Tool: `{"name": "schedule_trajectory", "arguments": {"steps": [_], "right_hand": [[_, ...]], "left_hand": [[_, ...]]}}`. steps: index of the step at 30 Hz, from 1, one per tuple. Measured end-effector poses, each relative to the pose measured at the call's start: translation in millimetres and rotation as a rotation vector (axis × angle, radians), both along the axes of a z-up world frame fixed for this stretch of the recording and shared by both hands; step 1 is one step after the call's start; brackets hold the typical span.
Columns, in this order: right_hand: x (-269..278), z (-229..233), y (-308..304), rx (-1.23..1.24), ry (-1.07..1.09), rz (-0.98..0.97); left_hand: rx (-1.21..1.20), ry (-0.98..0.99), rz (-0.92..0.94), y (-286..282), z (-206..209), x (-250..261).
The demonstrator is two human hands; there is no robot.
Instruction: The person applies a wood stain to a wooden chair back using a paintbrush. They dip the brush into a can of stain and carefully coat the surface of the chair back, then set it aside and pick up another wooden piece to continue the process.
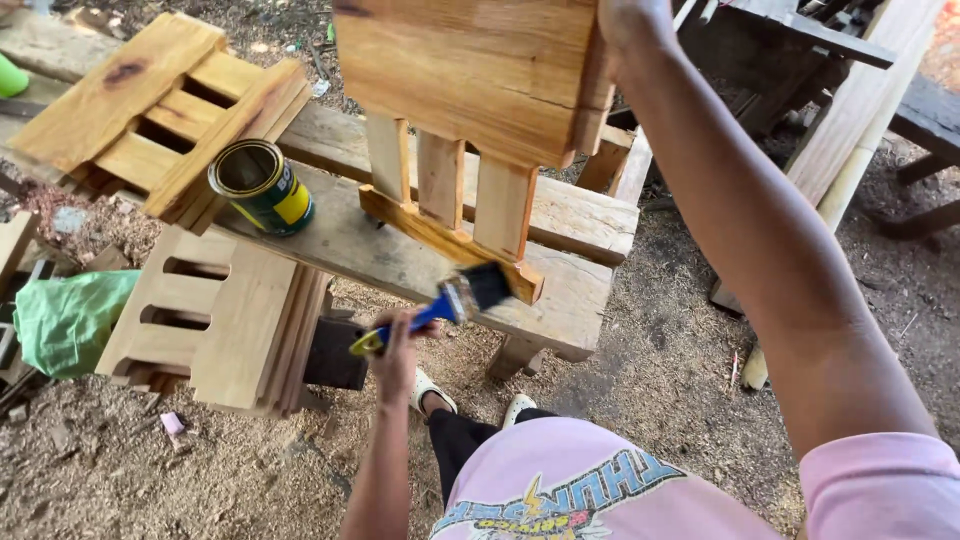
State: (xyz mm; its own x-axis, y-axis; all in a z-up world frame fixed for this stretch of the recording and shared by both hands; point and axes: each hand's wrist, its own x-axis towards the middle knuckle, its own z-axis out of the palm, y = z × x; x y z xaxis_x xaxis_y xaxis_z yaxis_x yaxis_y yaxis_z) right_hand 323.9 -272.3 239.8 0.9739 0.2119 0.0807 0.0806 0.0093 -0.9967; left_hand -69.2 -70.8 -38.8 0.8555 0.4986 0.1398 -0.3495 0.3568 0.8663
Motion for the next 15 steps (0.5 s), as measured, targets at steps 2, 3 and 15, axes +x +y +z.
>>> {"name": "schedule_trajectory", "arguments": {"steps": [2,3,15], "right_hand": [[-26,9,11,-0.070,-0.025,-0.016],[-28,10,12,-0.103,-0.039,-0.025],[-78,11,50,-0.057,-0.303,0.037]], "left_hand": [[0.009,0.022,0.142,13,-7,-6],[0.013,0.018,0.135,11,4,-5],[1.327,-0.393,-0.175,-51,149,25]]}}
